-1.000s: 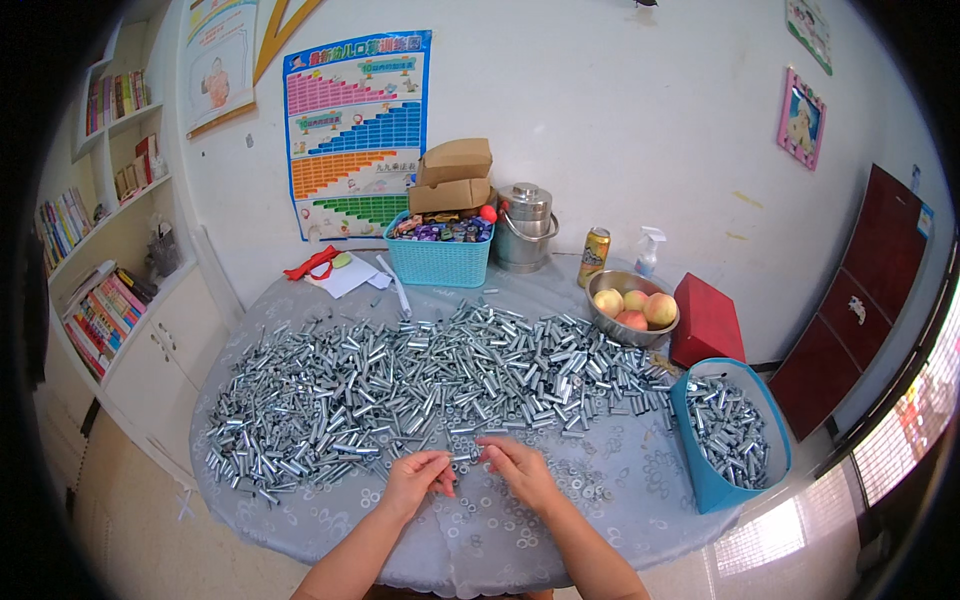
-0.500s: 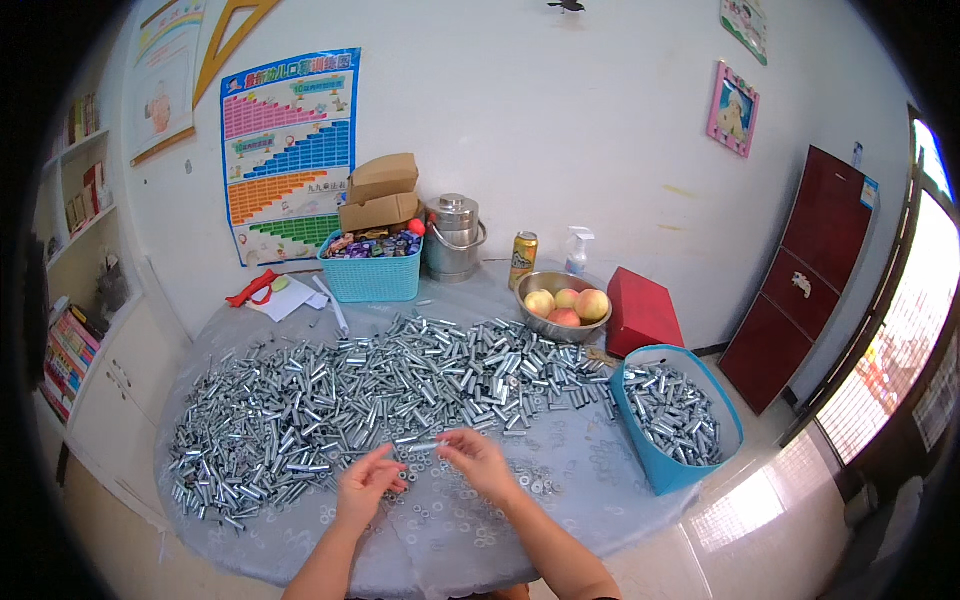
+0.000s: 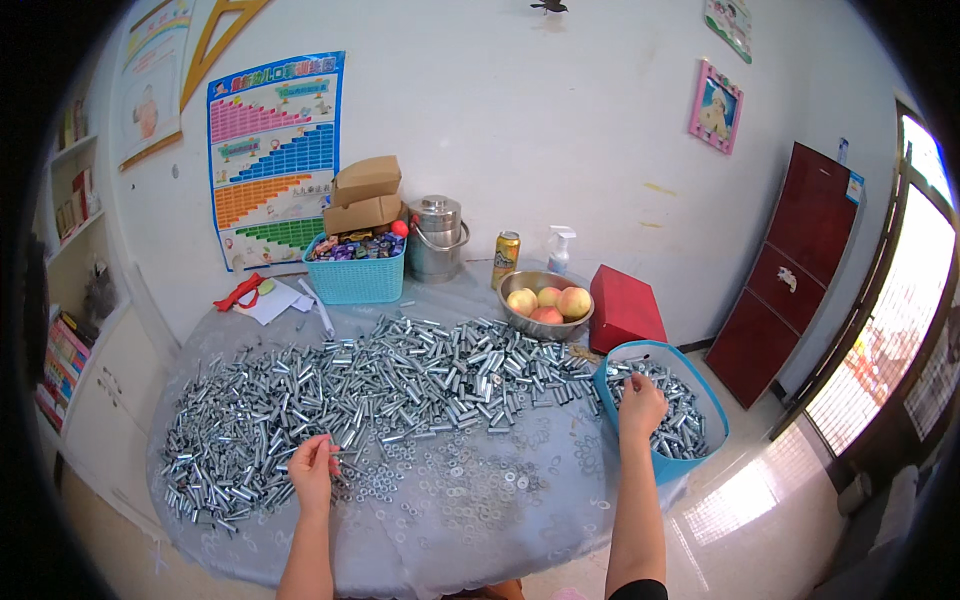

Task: The person repeatedly picks up small metal fasteners and washers from a large pile on a table, threads the washers onto the fasteners, and places the assembled units into a blue bin. The task continues throughout the clip with the same repetitive hand motions.

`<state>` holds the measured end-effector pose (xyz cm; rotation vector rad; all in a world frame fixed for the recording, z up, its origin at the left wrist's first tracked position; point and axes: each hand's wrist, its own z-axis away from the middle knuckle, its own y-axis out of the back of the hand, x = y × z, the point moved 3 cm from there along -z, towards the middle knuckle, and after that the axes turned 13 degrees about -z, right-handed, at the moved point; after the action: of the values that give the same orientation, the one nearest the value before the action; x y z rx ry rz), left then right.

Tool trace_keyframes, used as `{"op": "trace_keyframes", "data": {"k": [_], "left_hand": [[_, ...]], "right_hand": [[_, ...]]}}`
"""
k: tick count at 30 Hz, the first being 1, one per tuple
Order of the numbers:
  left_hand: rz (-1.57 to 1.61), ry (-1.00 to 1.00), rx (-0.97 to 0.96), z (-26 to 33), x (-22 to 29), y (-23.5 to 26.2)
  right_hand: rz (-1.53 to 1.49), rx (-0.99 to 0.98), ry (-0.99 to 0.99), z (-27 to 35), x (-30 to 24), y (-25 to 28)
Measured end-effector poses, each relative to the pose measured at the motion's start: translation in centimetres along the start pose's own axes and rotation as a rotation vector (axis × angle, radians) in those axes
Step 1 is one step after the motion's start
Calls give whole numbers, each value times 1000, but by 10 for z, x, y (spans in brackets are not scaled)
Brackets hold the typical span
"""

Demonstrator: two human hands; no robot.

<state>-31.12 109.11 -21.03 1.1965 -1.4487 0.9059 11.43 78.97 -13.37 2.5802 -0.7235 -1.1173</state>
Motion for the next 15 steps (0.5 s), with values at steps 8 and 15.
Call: {"op": "trace_keyframes", "data": {"k": [8, 15], "left_hand": [[-324, -230, 139, -8, -13, 8], [-672, -435, 113, -10, 4, 21]], "right_hand": [[-343, -62, 417, 46, -72, -23], [-675, -908, 537, 157, -172, -82]]}}
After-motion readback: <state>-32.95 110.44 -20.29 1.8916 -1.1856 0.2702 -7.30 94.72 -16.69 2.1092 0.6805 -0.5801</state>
